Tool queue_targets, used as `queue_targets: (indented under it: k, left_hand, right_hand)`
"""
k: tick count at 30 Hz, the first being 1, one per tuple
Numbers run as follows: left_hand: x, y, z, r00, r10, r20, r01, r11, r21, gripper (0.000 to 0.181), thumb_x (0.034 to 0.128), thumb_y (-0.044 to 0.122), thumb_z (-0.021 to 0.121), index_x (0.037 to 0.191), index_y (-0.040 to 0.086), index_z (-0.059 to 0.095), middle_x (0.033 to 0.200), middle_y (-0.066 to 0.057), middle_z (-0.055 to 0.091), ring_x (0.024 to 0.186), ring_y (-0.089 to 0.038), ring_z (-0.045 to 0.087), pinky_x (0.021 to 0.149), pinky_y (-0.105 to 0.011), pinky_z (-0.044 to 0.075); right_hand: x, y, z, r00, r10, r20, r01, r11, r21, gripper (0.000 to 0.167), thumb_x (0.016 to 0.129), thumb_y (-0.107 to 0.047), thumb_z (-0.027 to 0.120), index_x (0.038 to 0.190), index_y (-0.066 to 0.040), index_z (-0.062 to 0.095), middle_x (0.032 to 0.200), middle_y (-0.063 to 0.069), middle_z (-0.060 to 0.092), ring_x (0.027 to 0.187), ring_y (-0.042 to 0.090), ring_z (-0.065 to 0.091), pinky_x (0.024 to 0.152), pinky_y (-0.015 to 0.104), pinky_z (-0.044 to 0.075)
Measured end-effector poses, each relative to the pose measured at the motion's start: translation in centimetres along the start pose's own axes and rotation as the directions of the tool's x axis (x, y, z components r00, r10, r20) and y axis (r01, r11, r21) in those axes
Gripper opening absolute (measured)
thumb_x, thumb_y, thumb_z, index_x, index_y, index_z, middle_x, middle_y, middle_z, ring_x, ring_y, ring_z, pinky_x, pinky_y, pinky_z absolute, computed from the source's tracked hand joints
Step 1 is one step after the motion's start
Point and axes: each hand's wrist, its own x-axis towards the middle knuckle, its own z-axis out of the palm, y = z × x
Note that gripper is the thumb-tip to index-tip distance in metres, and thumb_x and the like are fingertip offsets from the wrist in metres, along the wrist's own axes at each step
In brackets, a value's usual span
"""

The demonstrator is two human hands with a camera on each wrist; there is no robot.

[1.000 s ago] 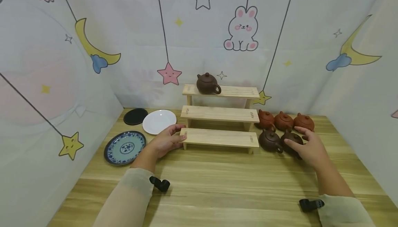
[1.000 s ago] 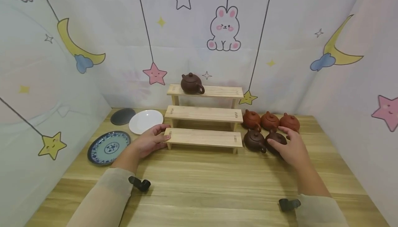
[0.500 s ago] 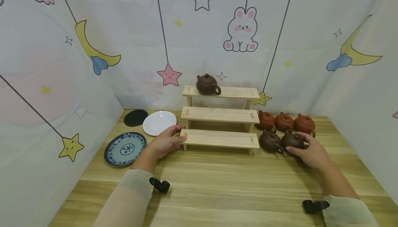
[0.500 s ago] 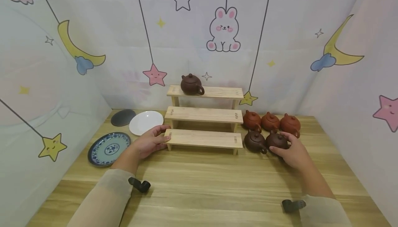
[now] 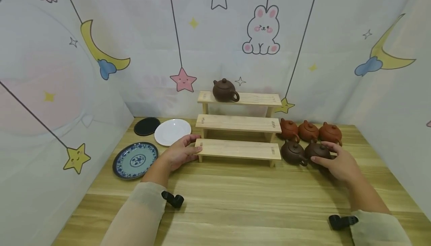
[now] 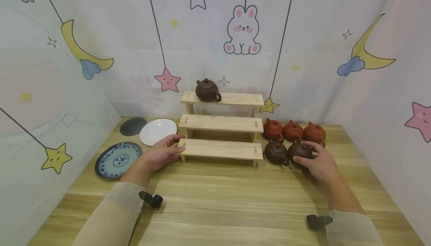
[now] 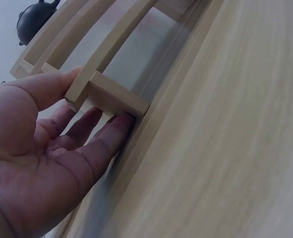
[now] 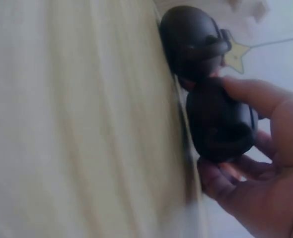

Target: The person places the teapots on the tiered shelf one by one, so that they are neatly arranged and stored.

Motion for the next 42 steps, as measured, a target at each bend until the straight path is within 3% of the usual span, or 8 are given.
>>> queue_targets:
  k: [8, 14, 21, 32, 42]
  left_hand:
    - [0.2, 0.4, -0.1, 1.0, -0.002, -0.008, 0.002, 1.0, -0.004, 0.065, 0.1065, 0.012, 0.066, 0.163, 0.01, 0.035, 0.171, -0.013, 0.032, 0.138, -0.028, 0.057, 0.112, -0.042, 0.056]
    - [0.2, 0.6, 0.0, 1.0, -0.003, -0.004, 0.003, 1.0, 0.003, 0.065, 0.1066, 0.012, 0.066, 0.164, 0.009, 0.034, 0.172, -0.014, 0.03, 0.138, -0.029, 0.057, 0.115, -0.044, 0.054]
    - [0.2, 0.4, 0.1, 1.0, -0.007, -0.001, 0.007, 1.0, 0.001, 0.066, 0.1062, 0.013, 0.066, 0.164, 0.008, 0.035, 0.172, -0.015, 0.031, 0.138, -0.029, 0.057, 0.115, -0.043, 0.054]
    - [0.0, 0.3, 0.2, 1.0, -0.005, -0.013, 0.005, 1.0, -0.002, 0.065, 0.1066, 0.012, 0.066, 0.163, 0.008, 0.034, 0.173, -0.014, 0.028, 0.141, -0.031, 0.055, 0.117, -0.046, 0.053]
    - [0.2, 0.1, 0.1, 1.0, -0.02, -0.016, 0.021, 1.0, 0.003, 0.065, 0.1059, 0.012, 0.067, 0.162, 0.008, 0.036, 0.172, -0.013, 0.03, 0.136, -0.028, 0.057, 0.109, -0.038, 0.057]
  right_hand:
    - [-0.5, -2.8, -0.9, 0.998, -0.012, -0.06, 0.02, 0.991, 0.134, 0.102, 0.094, -0.064, 0.074, 0.171, -0.015, 0.027, 0.166, 0.033, 0.036, 0.145, 0.056, 0.042, 0.096, 0.058, 0.054]
    - [-0.9, -6.4, -0.7, 0.995, -0.035, -0.097, 0.052, 0.982, 0.179, 0.1, 0.093, -0.065, 0.075, 0.171, -0.022, 0.029, 0.167, 0.027, 0.039, 0.147, 0.053, 0.043, 0.097, 0.06, 0.055]
    - [-0.6, -11.4, -0.5, 0.985, -0.138, -0.103, 0.155, 0.97, 0.186, 0.094, 0.092, -0.064, 0.076, 0.168, -0.028, 0.034, 0.164, 0.017, 0.046, 0.145, 0.045, 0.05, 0.103, 0.061, 0.054]
    - [4.1, -18.3, -1.7, 0.972, -0.224, -0.071, 0.234, 0.954, 0.187, 0.092, 0.093, -0.059, 0.078, 0.168, -0.026, 0.036, 0.166, 0.016, 0.045, 0.147, 0.039, 0.05, 0.106, 0.057, 0.055]
    - [8.3, -21.7, -1.7, 0.975, -0.207, -0.076, 0.218, 0.959, 0.183, 0.085, 0.092, -0.053, 0.082, 0.164, -0.029, 0.044, 0.165, 0.015, 0.047, 0.148, 0.037, 0.049, 0.111, 0.056, 0.052]
